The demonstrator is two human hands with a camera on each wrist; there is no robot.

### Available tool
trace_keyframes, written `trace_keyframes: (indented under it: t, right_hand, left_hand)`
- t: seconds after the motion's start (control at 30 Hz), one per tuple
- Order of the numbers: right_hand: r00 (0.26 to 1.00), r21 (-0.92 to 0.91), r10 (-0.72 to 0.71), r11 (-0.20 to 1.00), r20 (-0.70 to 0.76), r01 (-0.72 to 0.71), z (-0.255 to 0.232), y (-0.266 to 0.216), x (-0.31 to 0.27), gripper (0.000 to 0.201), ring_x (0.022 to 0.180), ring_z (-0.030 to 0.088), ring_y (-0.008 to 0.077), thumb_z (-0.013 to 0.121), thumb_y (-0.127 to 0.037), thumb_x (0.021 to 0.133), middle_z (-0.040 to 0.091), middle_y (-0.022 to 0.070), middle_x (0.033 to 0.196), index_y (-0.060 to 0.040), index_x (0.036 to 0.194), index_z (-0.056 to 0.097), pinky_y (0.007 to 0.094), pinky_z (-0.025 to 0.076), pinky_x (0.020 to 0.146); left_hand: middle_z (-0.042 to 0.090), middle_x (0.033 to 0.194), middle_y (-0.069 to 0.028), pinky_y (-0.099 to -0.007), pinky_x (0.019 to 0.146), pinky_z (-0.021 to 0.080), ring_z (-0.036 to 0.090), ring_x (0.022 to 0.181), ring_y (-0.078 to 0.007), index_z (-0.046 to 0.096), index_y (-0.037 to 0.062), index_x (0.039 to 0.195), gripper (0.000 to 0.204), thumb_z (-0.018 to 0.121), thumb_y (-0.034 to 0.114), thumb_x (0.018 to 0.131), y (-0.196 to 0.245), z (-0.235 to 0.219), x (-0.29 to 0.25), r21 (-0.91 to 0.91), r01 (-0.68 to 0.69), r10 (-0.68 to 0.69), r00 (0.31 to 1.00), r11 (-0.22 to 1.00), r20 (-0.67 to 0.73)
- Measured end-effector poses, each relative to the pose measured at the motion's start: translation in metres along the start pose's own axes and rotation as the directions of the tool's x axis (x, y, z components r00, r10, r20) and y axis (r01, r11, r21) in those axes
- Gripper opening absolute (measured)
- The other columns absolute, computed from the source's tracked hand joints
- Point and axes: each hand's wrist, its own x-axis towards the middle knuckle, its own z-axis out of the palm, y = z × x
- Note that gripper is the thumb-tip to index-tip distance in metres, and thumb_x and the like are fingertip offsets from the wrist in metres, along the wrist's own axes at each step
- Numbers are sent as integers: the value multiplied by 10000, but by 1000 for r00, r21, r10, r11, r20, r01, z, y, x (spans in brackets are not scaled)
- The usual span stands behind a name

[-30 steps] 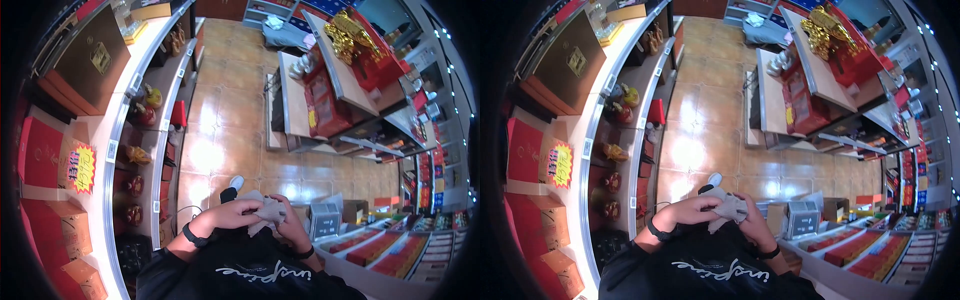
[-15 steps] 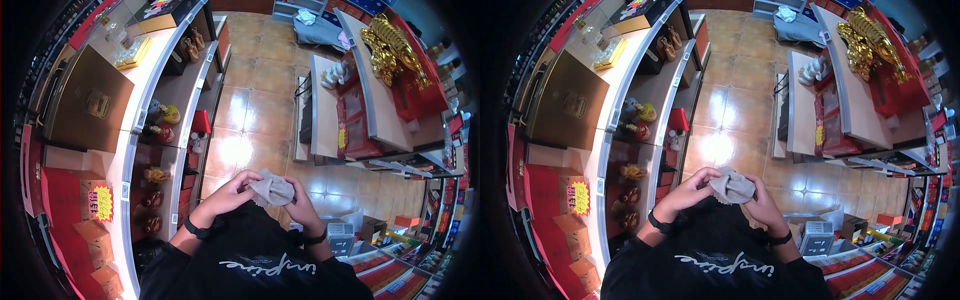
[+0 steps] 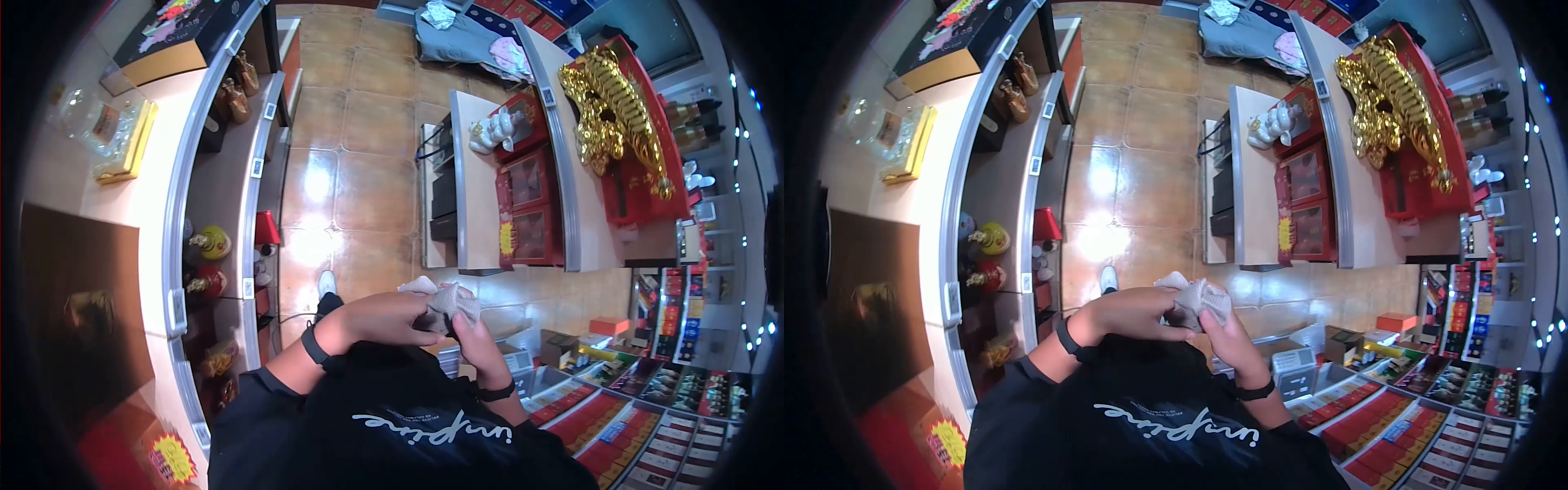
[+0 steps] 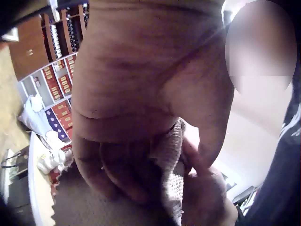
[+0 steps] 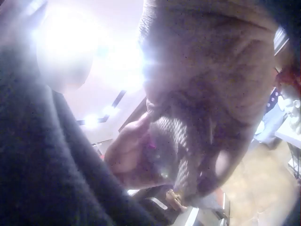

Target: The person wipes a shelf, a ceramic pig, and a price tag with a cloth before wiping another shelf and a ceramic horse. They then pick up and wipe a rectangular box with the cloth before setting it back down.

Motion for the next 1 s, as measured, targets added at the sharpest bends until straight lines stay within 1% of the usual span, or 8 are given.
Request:
trace_keyframes:
  t: [0.03, 0.17, 0.3, 0.4, 0.5, 0.6, 0.77, 1.0]
  right_hand:
    - [992, 20, -4, 1000, -125, 6, 5, 2, 12, 510, 1351, 534, 177, 562, -117, 1108, 570, 89, 1442, -8, 1572, 380, 362, 415, 1165]
    - [969, -98, -34, 995, -246, 10, 15, -26, 54, 433, 1270, 573, 157, 591, -72, 1082, 610, 75, 1346, -13, 1492, 468, 327, 450, 1110]
    - [937, -142, -6, 989, -349, -47, 12, -42, 80, 460, 1231, 592, 149, 615, 36, 1004, 624, 67, 1302, -34, 1446, 510, 322, 478, 1069]
    - [943, -117, -30, 993, -332, -10, 2, -49, 96, 464, 1213, 602, 144, 591, 63, 980, 631, 57, 1287, -35, 1428, 520, 315, 488, 1047]
    - [947, -117, -15, 993, -320, -24, -16, -54, 117, 501, 1227, 606, 152, 599, 108, 927, 631, 61, 1280, -37, 1403, 535, 319, 491, 1056]
    - [965, -175, -60, 984, -254, 15, -42, -57, 144, 527, 1244, 601, 160, 607, 112, 900, 621, 66, 1296, -38, 1401, 540, 322, 486, 1070]
    - [988, -65, -72, 996, -134, 64, -101, -63, 194, 550, 1241, 610, 162, 618, 69, 894, 634, 79, 1292, -41, 1425, 523, 330, 485, 1074]
    - [988, -84, -115, 991, -100, 107, -187, -86, 257, 535, 1225, 625, 187, 615, 46, 880, 645, 102, 1261, -30, 1404, 534, 336, 491, 1062]
  left_hand:
    - [699, 898, -171, -399, 781, 522, 677, 845, -291, 653, -11, 1202, 528, 666, 493, 1041, 2, -15, -1, 20, -41, 41, 999, 999, -20]
    - [699, 958, -166, -376, 845, 522, 666, 883, -272, 663, -10, 1163, 477, 582, 455, 1099, -23, -59, 10, -159, -156, 142, 985, 975, -94]
    - [711, 1003, -135, -363, 920, 507, 672, 974, -253, 654, 10, 1151, 447, 436, 400, 1162, -43, -94, 27, -293, -13, -1, 999, 956, -49]
    - [710, 998, -144, -378, 908, 513, 678, 969, -265, 654, 18, 1136, 425, 430, 379, 1159, -46, -121, 47, -181, 49, -29, 994, 982, 109]
    - [708, 977, -220, -462, 858, 534, 702, 938, -388, 649, 10, 1128, 403, 484, 376, 1100, -53, -141, 71, -89, 49, -38, 992, 995, 123]
    - [709, 987, -233, -477, 855, 535, 701, 951, -410, 649, 10, 1143, 388, 524, 367, 1056, -57, -168, 97, -9, 38, -37, 988, 999, 152]
    - [709, 936, -204, -440, 802, 533, 686, 877, -378, 674, 18, 1086, 274, 677, 272, 984, -34, -212, 145, 74, 125, -132, 988, 989, 86]
    - [700, 931, -178, -434, 793, 533, 686, 885, -366, 643, 24, 1003, 238, 731, 232, 926, -18, -268, 233, 178, 97, -104, 994, 979, 26]
